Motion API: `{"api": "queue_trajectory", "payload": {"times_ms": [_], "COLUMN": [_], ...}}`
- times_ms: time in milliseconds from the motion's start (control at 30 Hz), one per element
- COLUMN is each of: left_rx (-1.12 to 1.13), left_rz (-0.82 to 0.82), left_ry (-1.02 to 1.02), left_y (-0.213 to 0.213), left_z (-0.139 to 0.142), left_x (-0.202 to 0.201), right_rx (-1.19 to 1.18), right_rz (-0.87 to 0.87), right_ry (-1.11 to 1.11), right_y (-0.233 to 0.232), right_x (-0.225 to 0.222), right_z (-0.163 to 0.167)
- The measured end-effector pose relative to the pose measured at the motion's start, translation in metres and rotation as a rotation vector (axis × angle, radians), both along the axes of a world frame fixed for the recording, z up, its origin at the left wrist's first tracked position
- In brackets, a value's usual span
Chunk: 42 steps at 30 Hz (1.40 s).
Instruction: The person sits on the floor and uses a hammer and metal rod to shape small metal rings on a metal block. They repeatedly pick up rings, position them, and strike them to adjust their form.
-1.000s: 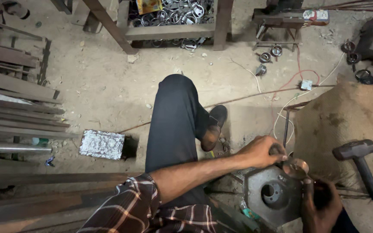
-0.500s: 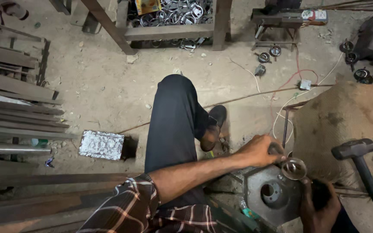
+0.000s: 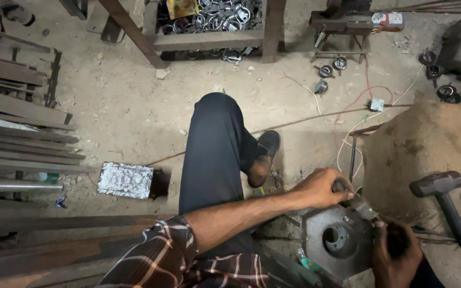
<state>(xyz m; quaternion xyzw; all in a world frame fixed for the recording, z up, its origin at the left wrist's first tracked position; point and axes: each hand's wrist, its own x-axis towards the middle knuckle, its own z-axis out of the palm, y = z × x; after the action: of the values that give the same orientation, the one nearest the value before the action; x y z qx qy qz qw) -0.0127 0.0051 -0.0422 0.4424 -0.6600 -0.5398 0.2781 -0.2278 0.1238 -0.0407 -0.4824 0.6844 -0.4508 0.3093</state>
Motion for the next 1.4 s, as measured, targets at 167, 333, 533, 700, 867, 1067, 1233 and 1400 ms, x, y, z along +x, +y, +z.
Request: {"api": "queue_trajectory", "payload": {"times_ms": [167,333,533,700,867,1067,1233,1400], "left_rx": [0.018,0.109,0.072,0.037,0.010,0.019,0.025,-0.032], "left_rz": [0.001,-0.019,-0.030,-0.020,-0.011,-0.019,-0.021,0.023], "left_ry": [-0.082,-0.085,-0.131,-0.024,0.025,0.037,0.049,0.045], "left_y": [0.000,0.000,0.001,0.000,-0.005,-0.005,-0.004,-0.002], "left_z": [0.006,0.011,0.005,-0.001,-0.002,0.000,0.002,0.004], "left_x": [0.000,0.001,-0.001,-0.002,-0.002,-0.002,0.000,0.000], "right_rx": [0.032,0.105,0.021,0.009,0.017,-0.118,-0.041,0.004], "right_rz": [0.044,0.006,0.045,0.015,-0.021,0.048,0.021,0.006], "right_ry": [0.180,0.168,0.084,0.050,0.062,-0.087,-0.040,0.004], "right_y": [0.003,0.005,0.005,0.003,-0.002,-0.002,-0.002,-0.006], "right_x": [-0.007,-0.014,-0.014,-0.007,-0.001,0.003,0.005,0.006], "right_z": [-0.003,-0.014,-0.018,-0.009,0.002,0.012,0.014,0.012]}}
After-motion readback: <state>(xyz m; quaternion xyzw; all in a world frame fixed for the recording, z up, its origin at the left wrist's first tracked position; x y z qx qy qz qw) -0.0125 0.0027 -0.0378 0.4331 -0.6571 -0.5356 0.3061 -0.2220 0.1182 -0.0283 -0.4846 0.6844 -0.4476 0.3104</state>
